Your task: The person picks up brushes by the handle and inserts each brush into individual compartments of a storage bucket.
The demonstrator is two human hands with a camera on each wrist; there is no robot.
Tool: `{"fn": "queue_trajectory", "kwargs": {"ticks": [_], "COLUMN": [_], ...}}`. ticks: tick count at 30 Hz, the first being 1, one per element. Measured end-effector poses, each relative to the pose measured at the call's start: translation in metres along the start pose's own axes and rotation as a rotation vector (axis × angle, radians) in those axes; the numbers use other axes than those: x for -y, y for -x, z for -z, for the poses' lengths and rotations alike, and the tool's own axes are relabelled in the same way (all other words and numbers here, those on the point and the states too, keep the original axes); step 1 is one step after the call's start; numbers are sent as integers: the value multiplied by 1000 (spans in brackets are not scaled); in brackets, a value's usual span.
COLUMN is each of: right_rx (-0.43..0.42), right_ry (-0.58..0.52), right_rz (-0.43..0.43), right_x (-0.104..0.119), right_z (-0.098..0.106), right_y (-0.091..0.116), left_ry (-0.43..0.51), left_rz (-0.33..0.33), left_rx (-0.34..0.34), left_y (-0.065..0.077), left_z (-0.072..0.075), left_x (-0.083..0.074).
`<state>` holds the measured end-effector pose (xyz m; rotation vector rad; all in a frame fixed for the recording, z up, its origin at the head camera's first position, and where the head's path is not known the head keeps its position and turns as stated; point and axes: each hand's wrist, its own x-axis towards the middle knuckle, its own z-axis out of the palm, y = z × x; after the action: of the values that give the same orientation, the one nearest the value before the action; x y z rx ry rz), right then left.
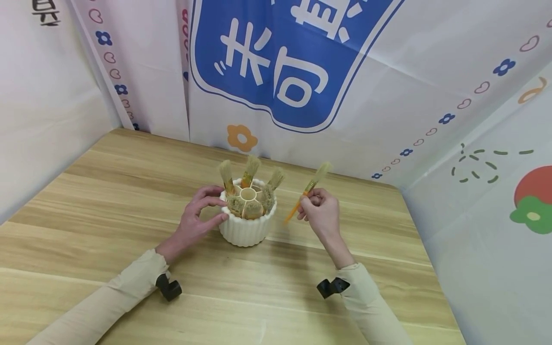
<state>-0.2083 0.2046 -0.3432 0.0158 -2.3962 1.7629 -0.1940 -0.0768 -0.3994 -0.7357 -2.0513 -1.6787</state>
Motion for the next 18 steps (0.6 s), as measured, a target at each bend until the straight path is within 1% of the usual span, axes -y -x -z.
{"fn": "queue_trajectory", "kwargs": {"ticks": [8, 18], "right_rx": [6, 6], "right_ry": [-20, -63], "right_rz": [51, 132], "right_x": [11, 29], "right_z": [-6, -16], "right_y": [-5, -9], "left_ry": [10, -3], "left_rz": [7, -12], "left_rx": [3, -8], "left_y": [0, 1], "left_z": [0, -1], "left_x": [1, 1]}}
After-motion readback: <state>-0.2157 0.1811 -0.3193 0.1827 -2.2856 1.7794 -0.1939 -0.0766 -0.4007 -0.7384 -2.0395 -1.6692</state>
